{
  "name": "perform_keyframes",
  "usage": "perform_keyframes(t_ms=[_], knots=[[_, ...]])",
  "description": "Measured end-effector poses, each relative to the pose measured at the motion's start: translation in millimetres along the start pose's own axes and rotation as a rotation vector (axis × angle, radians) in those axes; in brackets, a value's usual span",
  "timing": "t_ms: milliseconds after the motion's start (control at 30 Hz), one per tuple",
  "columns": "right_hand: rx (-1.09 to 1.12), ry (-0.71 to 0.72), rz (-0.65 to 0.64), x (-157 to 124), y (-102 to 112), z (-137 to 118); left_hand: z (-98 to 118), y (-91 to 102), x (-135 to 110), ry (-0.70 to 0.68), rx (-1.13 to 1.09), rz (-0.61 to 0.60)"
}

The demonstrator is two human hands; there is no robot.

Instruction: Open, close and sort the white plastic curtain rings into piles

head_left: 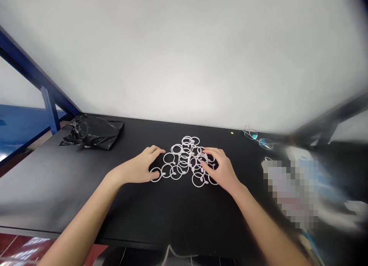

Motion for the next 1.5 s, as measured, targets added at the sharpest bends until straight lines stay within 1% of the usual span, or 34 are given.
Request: perform_keyframes(t_ms=[100, 167, 233, 300, 400, 467, 500, 567, 667, 800, 933, 1000, 1067, 1133, 1300, 1400, 1500], knots=[[-0.004, -0.05, -0.003, 1.4, -0.8, 3.7, 4.1, -4.6, 3.3, 0.069, 0.049, 0.008], [0.03, -0.06, 0.005, 2.2, -3.0, 5.2, 4.8, -7.0, 7.0, 0.112, 0.073, 0.031], [0.068, -0.057, 0.027, 2.6, -5.0, 5.8, 5.1, -7.6, 10.2, 0.123, 0.076, 0.035], [0.093, -0.05, 0.042, 2.5, -6.3, 5.8, 6.2, -4.5, 11.1, 0.102, 0.054, 0.05], [0.124, -0.045, 0.053, 1.6, -6.5, 5.8, 10.4, 3.7, 9.4, 0.011, -0.07, 0.104], [0.138, -0.042, 0.083, 0.7, -4.6, 5.5, 13.7, 5.6, 9.4, -0.054, -0.151, 0.101], [0.144, -0.038, 0.105, 0.2, -3.2, 5.2, 14.9, 4.8, 10.4, -0.069, -0.158, 0.087], [0.163, -0.033, 0.15, -0.5, -0.3, 4.5, 15.4, 0.9, 13.9, -0.058, -0.105, 0.067], [0.227, -0.04, 0.19, -1.2, 2.0, 4.5, 13.3, -5.9, 20.7, -0.014, -0.012, 0.085], [0.3, -0.07, 0.185, -2.0, 1.4, 5.6, 12.3, -11.7, 27.3, -0.007, 0.021, 0.118], [0.339, -0.081, 0.154, -2.4, 0.1, 5.7, 15.2, -13.3, 29.1, -0.045, 0.049, 0.106], [0.358, -0.07, 0.179, -3.0, 1.2, 5.5, 16.8, -12.5, 28.5, -0.064, 0.069, 0.113], [0.391, -0.055, 0.228, -3.8, 3.3, 5.6, 18.4, -10.1, 27.0, -0.093, 0.076, 0.157], [0.431, -0.047, 0.269, -4.4, 5.0, 5.9, 20.2, -6.4, 24.0, -0.15, 0.04, 0.248], [0.475, -0.007, 0.284, -5.6, 4.6, 3.6, 22.6, -3.0, 14.6, -0.359, -0.142, 0.482], [0.467, 0.025, 0.302, -6.8, 4.0, 0.9, 26.0, -5.9, 10.8, -0.453, -0.143, 0.601], [0.468, 0.053, 0.377, -6.9, 7.8, -4.9, 32.7, -8.8, 8.4, -0.497, -0.122, 0.727]])
Point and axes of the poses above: each hand's wrist, its own x-axis towards the middle knuckle, its own y-axis out of the back of the hand, z = x × y, the point moved 4 cm from there along x, towards the middle knuckle, and after that the axes turned 13 degrees about -z, right-handed, at the moved point
